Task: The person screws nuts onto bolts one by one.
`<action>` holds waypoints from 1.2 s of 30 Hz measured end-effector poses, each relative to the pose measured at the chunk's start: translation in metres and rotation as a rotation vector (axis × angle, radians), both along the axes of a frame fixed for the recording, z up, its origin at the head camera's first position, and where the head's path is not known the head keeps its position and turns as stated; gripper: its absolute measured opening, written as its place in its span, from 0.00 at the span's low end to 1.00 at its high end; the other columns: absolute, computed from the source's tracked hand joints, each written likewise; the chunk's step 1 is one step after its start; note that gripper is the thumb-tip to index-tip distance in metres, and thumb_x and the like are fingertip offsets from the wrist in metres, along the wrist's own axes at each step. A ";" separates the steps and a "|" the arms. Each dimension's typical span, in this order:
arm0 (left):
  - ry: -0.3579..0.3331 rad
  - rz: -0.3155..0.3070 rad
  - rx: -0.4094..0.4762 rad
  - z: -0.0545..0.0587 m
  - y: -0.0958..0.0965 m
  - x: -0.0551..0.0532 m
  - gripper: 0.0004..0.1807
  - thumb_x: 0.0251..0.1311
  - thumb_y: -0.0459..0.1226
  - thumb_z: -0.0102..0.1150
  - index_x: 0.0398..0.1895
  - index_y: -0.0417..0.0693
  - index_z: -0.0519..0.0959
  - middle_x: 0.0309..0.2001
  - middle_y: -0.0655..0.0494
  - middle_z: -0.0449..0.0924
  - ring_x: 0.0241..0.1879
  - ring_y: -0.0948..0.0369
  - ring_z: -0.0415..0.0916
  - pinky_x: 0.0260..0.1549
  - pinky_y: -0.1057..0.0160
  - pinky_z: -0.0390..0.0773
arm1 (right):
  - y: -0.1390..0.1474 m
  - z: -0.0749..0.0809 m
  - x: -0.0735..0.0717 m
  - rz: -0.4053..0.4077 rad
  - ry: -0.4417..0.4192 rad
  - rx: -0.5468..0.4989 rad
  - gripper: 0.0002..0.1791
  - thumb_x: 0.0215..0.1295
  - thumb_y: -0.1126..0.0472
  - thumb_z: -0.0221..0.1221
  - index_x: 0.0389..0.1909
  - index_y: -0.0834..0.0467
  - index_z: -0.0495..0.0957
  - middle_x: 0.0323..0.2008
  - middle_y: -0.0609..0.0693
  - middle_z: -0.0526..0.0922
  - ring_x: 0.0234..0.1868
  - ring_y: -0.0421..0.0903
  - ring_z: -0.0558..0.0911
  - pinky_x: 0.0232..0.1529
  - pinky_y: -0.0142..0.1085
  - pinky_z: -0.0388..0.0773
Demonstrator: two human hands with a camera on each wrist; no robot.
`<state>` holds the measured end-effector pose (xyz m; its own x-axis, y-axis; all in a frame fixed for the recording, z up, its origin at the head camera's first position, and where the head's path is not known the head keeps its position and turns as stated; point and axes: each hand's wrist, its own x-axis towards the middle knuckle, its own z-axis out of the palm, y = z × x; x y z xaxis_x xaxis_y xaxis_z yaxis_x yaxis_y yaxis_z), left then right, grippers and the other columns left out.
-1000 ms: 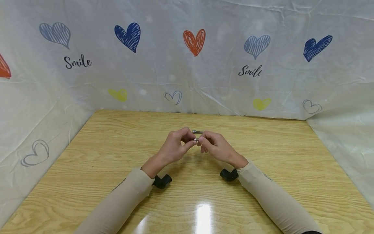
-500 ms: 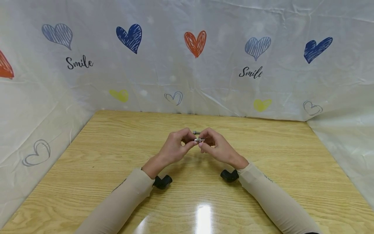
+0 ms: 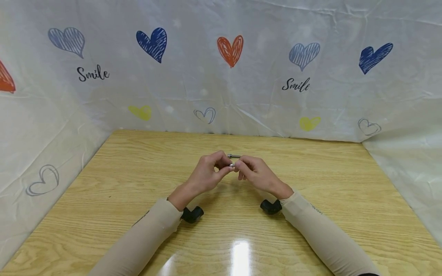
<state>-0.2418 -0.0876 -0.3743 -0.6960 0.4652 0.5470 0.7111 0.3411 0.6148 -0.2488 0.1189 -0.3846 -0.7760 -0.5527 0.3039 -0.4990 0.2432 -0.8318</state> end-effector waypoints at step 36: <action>-0.028 0.005 -0.013 -0.001 0.000 0.000 0.03 0.61 0.33 0.62 0.35 0.45 0.78 0.30 0.59 0.78 0.28 0.68 0.76 0.29 0.63 0.79 | -0.003 0.029 0.022 0.014 -0.004 -0.045 0.07 0.69 0.71 0.50 0.46 0.65 0.71 0.38 0.56 0.77 0.33 0.59 0.80 0.38 0.45 0.79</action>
